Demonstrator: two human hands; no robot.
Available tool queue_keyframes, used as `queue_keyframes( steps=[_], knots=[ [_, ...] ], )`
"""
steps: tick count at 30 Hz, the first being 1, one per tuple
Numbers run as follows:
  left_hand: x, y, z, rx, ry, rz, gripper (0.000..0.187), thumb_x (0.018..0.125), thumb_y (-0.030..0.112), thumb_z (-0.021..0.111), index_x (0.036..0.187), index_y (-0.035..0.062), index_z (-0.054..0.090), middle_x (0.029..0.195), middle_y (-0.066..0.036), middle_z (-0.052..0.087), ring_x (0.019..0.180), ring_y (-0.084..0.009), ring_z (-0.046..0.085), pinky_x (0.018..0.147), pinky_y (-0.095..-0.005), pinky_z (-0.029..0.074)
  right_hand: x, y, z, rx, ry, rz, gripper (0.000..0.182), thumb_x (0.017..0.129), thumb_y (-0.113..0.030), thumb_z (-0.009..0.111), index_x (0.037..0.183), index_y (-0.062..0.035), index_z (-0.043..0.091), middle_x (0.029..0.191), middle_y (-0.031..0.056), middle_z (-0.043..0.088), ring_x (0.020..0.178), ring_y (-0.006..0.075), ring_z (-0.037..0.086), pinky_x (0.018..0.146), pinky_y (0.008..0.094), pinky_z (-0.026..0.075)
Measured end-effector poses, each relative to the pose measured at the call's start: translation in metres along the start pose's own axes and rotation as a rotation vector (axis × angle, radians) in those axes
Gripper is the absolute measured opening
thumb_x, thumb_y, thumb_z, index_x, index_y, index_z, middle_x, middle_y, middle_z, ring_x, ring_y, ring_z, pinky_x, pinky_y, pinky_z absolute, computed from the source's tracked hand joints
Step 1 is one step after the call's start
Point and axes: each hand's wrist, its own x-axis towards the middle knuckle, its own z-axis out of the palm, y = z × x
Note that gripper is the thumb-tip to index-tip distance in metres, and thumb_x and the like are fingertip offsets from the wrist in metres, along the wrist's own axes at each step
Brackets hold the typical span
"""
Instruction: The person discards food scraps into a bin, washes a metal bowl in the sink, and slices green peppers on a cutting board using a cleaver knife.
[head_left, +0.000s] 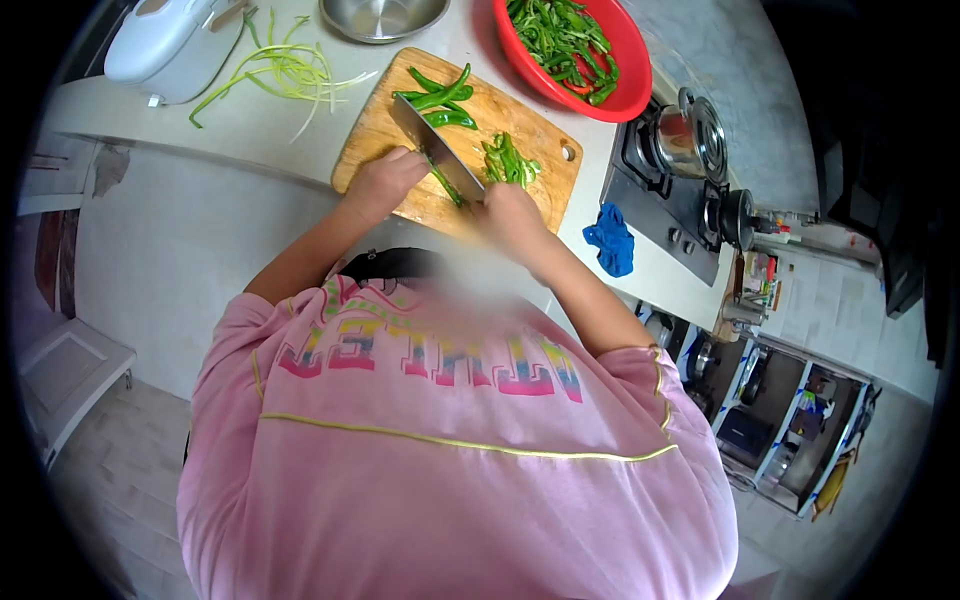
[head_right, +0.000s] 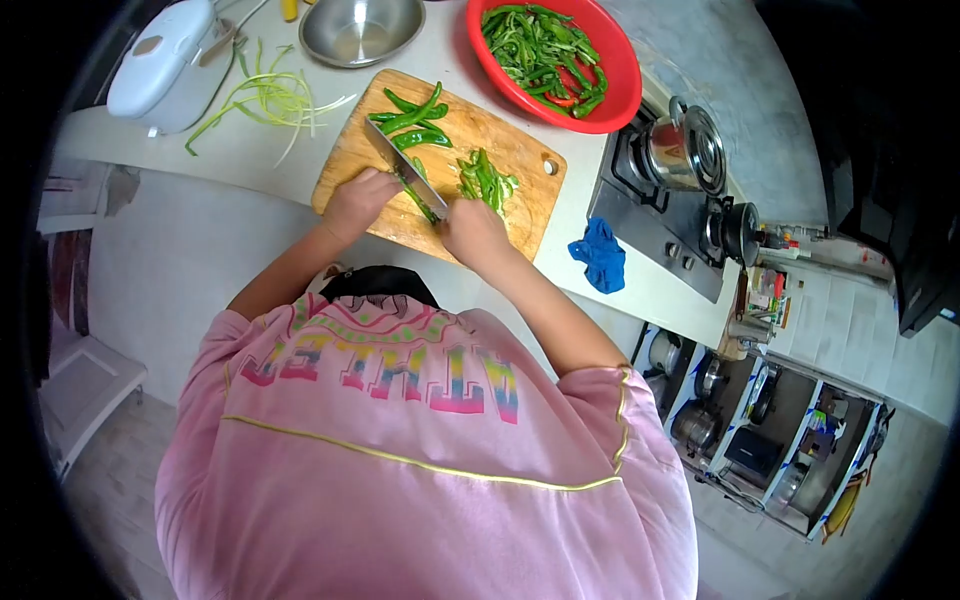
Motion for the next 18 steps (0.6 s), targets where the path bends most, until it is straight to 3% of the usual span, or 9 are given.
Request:
queue_keyframes(
  steps=[3, 7, 11, 14, 18],
  knots=[
    [-0.002, -0.005, 0.006, 0.014, -0.011, 0.046, 0.026, 0.074, 0.006, 0.052, 0.098, 0.0067, 0.060, 0.091, -0.001, 0.057, 0.087, -0.0186, 0.055, 0.068, -0.0278, 0.051, 0.012, -0.003, 0.023, -0.076, 0.126, -0.020, 0.019, 0.076, -0.018, 0.062, 0.078, 0.0012, 0.065, 0.072, 0.0242, 0.062, 0.072, 0.0379, 0.063, 0.069, 0.0448, 0.051],
    [-0.003, -0.006, 0.003, -0.016, -0.004, 0.005, 0.028, 0.074, 0.006, 0.052, 0.101, 0.0073, 0.061, 0.092, -0.001, 0.057, 0.090, -0.0187, 0.056, 0.070, -0.0291, 0.050, 0.002, 0.013, 0.016, 0.163, 0.218, 0.002, 0.022, 0.077, -0.020, 0.063, 0.081, 0.0024, 0.063, 0.069, 0.0238, 0.061, 0.068, 0.0368, 0.063, 0.066, 0.0443, 0.050],
    [-0.014, -0.008, 0.003, -0.014, 0.019, -0.039, 0.026, 0.074, 0.005, 0.053, 0.098, 0.0085, 0.062, 0.094, -0.002, 0.059, 0.091, -0.0191, 0.056, 0.073, -0.0304, 0.050, -0.010, 0.038, 0.025, 0.432, 0.306, 0.026, 0.021, 0.080, -0.016, 0.064, 0.085, 0.0037, 0.063, 0.058, 0.0163, 0.056, 0.048, 0.0220, 0.053, 0.051, 0.0338, 0.044],
    [-0.018, -0.005, 0.002, -0.002, 0.039, -0.039, 0.025, 0.074, 0.004, 0.054, 0.096, 0.0087, 0.063, 0.094, -0.002, 0.060, 0.091, -0.0195, 0.057, 0.073, -0.0303, 0.050, -0.018, 0.037, 0.019, 0.327, 0.267, -0.074, 0.026, 0.079, -0.023, 0.065, 0.075, 0.0021, 0.060, 0.065, 0.0225, 0.059, 0.063, 0.0395, 0.058, 0.060, 0.0449, 0.046],
    [-0.016, -0.003, 0.004, 0.026, 0.069, -0.056, 0.024, 0.072, 0.004, 0.055, 0.095, 0.0085, 0.064, 0.093, -0.002, 0.060, 0.090, -0.0199, 0.058, 0.074, -0.0292, 0.050, -0.020, 0.022, 0.000, 0.063, 0.139, -0.123, 0.026, 0.080, -0.023, 0.062, 0.071, 0.0010, 0.060, 0.065, 0.0227, 0.059, 0.063, 0.0401, 0.058, 0.060, 0.0470, 0.047]
  ],
)
